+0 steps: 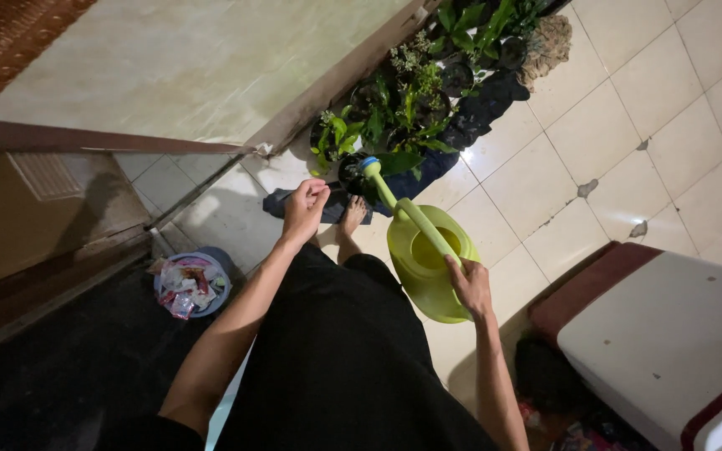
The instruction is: Filling a watering can from a bucket and watering a row of indoor potted plants.
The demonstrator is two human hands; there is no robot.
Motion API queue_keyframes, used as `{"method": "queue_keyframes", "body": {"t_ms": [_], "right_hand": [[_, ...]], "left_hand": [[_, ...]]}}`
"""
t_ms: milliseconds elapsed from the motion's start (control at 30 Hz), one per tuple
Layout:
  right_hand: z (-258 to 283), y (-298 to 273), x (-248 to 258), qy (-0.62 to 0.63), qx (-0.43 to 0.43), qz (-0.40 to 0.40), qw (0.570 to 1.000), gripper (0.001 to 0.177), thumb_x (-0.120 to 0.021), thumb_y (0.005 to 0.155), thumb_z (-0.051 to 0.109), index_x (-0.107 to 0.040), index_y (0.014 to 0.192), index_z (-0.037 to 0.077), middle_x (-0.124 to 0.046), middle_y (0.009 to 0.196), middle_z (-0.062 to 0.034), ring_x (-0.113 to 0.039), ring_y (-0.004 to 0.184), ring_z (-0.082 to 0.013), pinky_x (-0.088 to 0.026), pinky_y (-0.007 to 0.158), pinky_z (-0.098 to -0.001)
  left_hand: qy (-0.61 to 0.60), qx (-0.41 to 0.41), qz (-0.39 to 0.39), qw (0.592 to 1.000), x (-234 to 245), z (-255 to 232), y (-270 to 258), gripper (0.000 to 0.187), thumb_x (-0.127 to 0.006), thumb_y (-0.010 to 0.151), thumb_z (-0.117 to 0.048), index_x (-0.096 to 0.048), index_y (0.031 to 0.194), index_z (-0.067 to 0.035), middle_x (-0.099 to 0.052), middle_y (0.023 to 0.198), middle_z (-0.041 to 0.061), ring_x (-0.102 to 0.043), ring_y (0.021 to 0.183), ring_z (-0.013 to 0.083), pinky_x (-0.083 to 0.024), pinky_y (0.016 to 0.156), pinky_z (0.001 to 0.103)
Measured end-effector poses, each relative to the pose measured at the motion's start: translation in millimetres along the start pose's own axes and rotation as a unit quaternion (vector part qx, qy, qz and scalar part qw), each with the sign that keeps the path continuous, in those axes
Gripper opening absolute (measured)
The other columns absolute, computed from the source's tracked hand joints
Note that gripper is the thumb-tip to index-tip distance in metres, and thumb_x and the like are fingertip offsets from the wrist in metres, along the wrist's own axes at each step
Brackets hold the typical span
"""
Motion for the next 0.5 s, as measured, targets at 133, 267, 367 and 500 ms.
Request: {"method": "queue_keyframes", "body": {"t_ms": [133,267,367,500], "right_hand": [[-4,0,0,0.008,-0.007,-0.003,1.0,0.057,-0.065,0.097,0.05,-0.061,0.056,0.01,-0.063,0.052,-0.0103,-0.065,0.064,-0.0289,-0.051,0.072,-0.0421],[-7,1,4,0.01,-0.006,-0.009,1.0,0.057,-0.064,0.098,0.05,-0.061,0.057,0.01,-0.062,0.052,-0.0128,-0.065,0.064,-0.0305,-0.05,0.072,-0.0427],[-12,1,7,0.02,-0.015,-0.016,1.0,0.056,-0.065,0.098,0.05,-0.061,0.057,0.011,-0.062,0.052,-0.0112,-0.065,0.062,-0.0285,-0.051,0.07,-0.0411],[-20,8,16,0.039,-0.03,-0.037,0.998,0.056,-0.064,0.099,0.048,-0.062,0.058,0.01,-0.062,0.052,-0.0127,-0.065,0.061,-0.028,-0.051,0.07,-0.0414]], "left_hand": [[0.005,-0.002,-0.002,1.0,-5,-1,1,0.035,-0.067,0.101,-0.029,-0.064,0.127,-0.007,-0.071,0.123,0.019,-0.069,0.112,0.0352,-0.056,0.093,0.044],[0.005,-0.009,0.0,1.0,-11,-6,0,0.035,-0.066,0.101,-0.028,-0.063,0.128,-0.006,-0.07,0.124,0.021,-0.069,0.113,0.0361,-0.056,0.094,0.045],[0.005,-0.006,0.007,1.0,-16,-11,-2,0.036,-0.065,0.102,-0.029,-0.063,0.129,-0.006,-0.07,0.125,0.021,-0.068,0.114,0.037,-0.056,0.094,0.046],[0.004,0.001,0.009,1.0,-25,-23,-4,0.036,-0.065,0.102,-0.029,-0.062,0.129,-0.005,-0.069,0.127,0.022,-0.067,0.117,0.0373,-0.055,0.096,0.046]]}}
Point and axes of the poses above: each hand's wrist, its own y-axis towards the middle knuckle, its own x-axis out of the back of the hand, z = x × y, the point moved 1 cm from there along y, towards the middle knuckle
